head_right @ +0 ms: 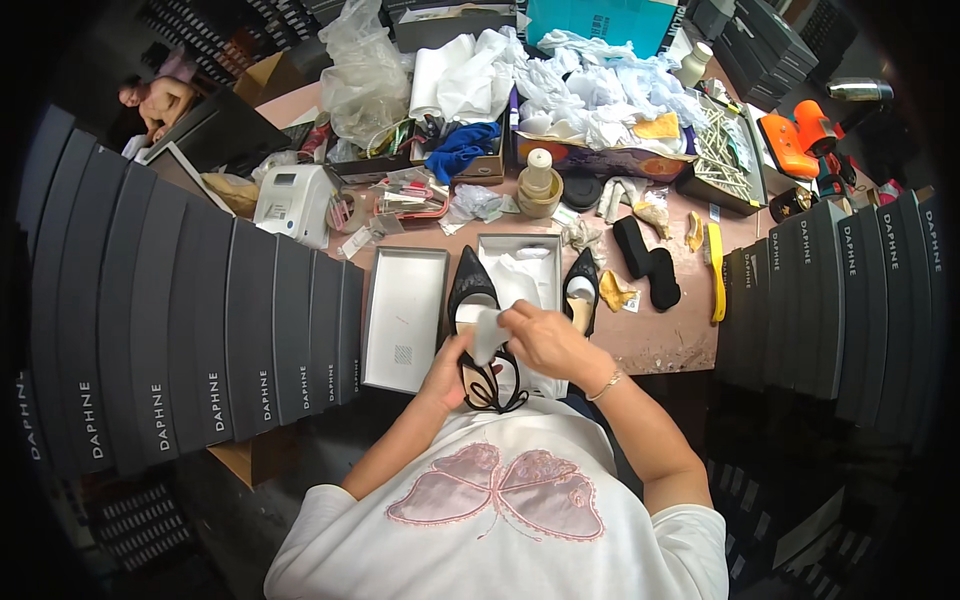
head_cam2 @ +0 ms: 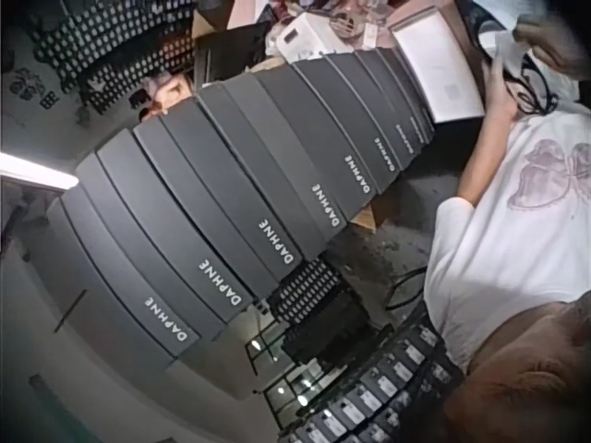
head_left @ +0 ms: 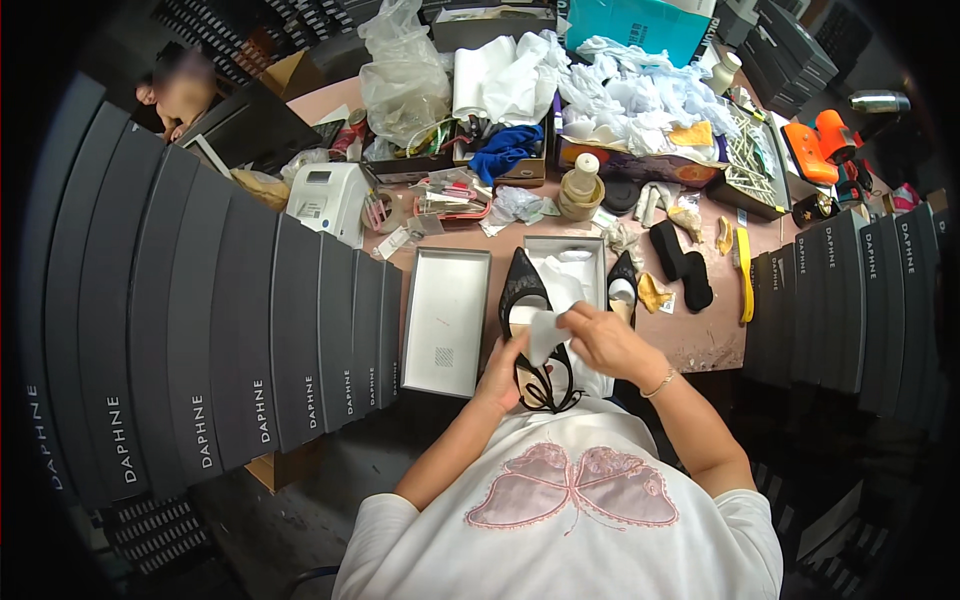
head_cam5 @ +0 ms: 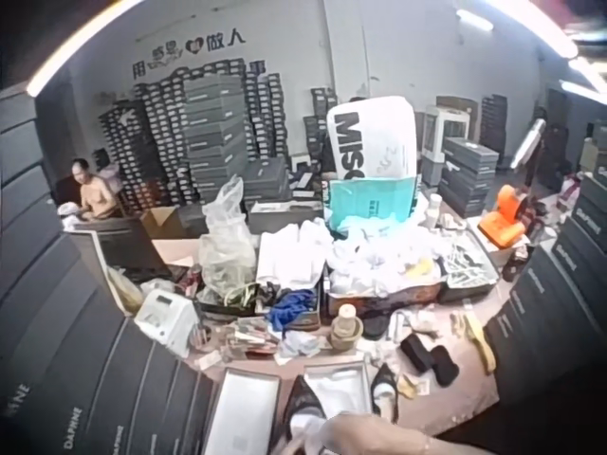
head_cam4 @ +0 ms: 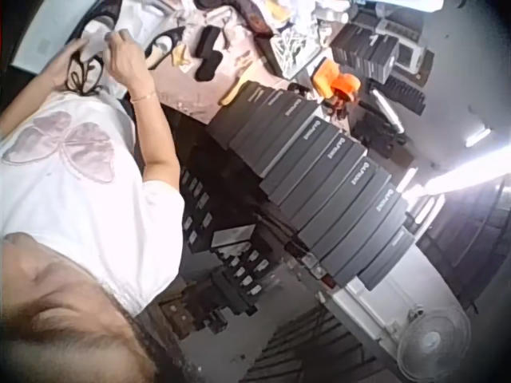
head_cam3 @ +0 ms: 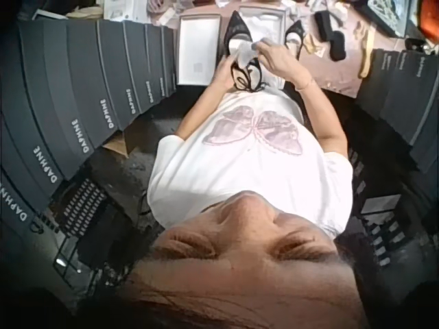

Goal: Packing black high-heeled shoes into boxes with tissue paper, silica gel, and foam inserts.

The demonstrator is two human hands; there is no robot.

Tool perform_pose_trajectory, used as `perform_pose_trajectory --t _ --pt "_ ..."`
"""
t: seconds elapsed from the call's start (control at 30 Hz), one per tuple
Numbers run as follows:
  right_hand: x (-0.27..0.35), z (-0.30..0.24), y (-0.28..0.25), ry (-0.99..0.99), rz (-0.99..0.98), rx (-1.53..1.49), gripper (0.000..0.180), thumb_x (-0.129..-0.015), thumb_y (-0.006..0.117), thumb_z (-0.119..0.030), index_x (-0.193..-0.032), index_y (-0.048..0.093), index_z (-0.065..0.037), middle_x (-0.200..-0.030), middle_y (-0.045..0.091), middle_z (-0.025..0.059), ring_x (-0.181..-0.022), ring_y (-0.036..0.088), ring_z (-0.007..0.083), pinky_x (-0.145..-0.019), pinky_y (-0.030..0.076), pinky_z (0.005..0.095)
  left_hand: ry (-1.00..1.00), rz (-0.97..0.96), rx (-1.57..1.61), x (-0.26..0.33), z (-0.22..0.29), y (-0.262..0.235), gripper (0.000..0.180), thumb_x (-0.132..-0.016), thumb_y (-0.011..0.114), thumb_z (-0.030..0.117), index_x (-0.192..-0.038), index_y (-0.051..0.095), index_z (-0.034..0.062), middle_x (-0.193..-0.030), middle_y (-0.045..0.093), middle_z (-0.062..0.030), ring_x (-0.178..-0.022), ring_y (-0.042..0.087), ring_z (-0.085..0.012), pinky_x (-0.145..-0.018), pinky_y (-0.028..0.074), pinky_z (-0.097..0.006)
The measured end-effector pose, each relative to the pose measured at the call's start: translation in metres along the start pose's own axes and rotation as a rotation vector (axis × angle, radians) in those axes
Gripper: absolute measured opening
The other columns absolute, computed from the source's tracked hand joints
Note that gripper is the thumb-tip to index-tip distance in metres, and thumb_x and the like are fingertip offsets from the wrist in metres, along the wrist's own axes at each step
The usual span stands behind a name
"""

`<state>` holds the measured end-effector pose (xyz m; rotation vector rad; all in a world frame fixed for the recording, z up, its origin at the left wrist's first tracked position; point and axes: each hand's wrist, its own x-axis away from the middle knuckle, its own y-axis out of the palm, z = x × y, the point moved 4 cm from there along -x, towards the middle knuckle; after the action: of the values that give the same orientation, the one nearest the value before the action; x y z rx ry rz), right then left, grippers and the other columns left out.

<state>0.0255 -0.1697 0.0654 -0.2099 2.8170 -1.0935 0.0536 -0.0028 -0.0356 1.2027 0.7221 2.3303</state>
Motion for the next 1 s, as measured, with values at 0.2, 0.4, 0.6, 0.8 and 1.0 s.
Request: perform_pose_trajectory --t 0.2,0.4,0.6,0.8,1.0 --pt "0.005 -0.005 0.043 0.225 0.384 -0.481 0.035 -0.078 0.067 -0.003 -0.111 0.055 -0.002 -0.092 0.056 0.0113 -0.075 0.059 0.0201 -0.068 0.05 0.0315 0.156 0.057 -0.059 0.004 -0.02 0.001 0.042 -0.093 0.058 0.032 -0.125 0.044 0.0083 -0.119 0.054 -0.0068 -0.104 0.057 -0.018 -0.085 0.052 -0.037" --pt "-0.004 0.006 0.036 0.023 0.295 -0.034 0.031 -0.074 0.063 -0.001 -0.104 0.055 -0.005 -0.089 0.054 0.0094 -0.079 0.058 0.0239 -0.068 0.048 0.0332 -0.04 -0.044 0.122 0.011 -0.013 0.011 0.054 -0.095 0.046 0.051 -0.128 0.044 0.0087 -0.11 0.059 -0.0078 -0.097 0.06 -0.0222 -0.083 0.052 -0.042" --pt "-0.049 0.022 0.049 -0.009 0.248 0.499 0.041 -0.067 0.065 -0.01 -0.107 0.054 -0.01 -0.108 0.053 0.0107 -0.107 0.05 0.0295 -0.079 0.045 0.0424 0.153 0.112 -0.063 0.024 -0.033 0.026 0.031 -0.097 0.05 0.036 -0.115 0.044 0.011 -0.099 0.055 -0.0059 -0.081 0.061 -0.0191 -0.068 0.055 -0.038" --pt "-0.06 0.046 0.041 -0.062 0.111 0.012 0.063 -0.072 0.058 0.0 -0.133 0.045 -0.005 -0.129 0.05 0.0209 -0.125 0.043 0.0382 -0.097 0.041 0.0446 0.084 0.19 0.062 0.038 -0.02 0.005 0.031 -0.095 0.055 0.034 -0.112 0.045 0.0098 -0.09 0.059 -0.0082 -0.069 0.064 -0.0215 -0.06 0.057 -0.036" --pt "-0.077 0.187 0.053 0.136 -0.12 0.684 0.027 -0.08 0.056 -0.009 -0.106 0.055 -0.002 -0.095 0.063 0.0182 -0.072 0.066 0.0331 -0.06 0.054 0.0401 0.095 0.278 0.045 0.037 -0.006 -0.003 0.037 -0.091 0.056 0.037 -0.11 0.052 0.0059 -0.089 0.06 -0.0111 -0.07 0.065 -0.023 -0.06 0.057 -0.037"
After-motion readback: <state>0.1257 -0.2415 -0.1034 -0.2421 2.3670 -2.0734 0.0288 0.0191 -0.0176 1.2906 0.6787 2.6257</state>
